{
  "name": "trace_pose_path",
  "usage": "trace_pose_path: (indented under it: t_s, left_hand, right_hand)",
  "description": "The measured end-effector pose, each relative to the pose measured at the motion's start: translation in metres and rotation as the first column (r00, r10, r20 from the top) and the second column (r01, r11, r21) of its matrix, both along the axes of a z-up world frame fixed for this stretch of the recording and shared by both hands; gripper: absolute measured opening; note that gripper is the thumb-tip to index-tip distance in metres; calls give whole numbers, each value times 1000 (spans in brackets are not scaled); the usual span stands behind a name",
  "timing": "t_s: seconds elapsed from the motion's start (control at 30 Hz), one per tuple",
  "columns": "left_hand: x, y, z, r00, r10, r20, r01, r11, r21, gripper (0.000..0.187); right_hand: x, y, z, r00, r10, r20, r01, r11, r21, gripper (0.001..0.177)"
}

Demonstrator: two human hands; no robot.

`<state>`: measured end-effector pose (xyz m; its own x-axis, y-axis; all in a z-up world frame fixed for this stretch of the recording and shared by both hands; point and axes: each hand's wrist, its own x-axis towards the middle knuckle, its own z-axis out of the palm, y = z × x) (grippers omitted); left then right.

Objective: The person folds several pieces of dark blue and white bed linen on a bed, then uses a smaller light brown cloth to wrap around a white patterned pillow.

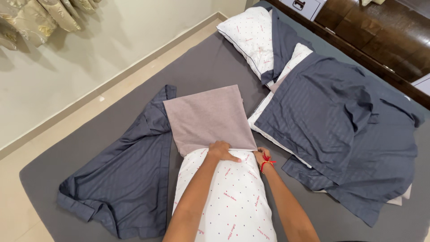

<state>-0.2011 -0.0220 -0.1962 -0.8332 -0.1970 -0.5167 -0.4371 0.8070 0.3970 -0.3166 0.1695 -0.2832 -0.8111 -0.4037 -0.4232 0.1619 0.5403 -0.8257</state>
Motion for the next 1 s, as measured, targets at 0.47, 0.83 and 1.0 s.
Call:
trace_pose_path:
  t_s: [0.47, 0.83, 1.0]
  left_hand:
    - [54, -5, 46, 837, 295, -461, -254, 955, 150, 30]
    - [73, 13, 8, 662, 66, -746, -218, 970, -108, 11]
    - [71, 45, 29, 466, -85, -880, -257, 940, -227, 8]
  right_hand:
    - [2, 26, 19, 734, 252, -631, -222, 967, 127, 44]
    - [80, 56, 48, 722, -43, -690, -19, 996, -83, 59]
    - [59, 27, 18, 891, -119, -438, 110, 993, -45, 56]
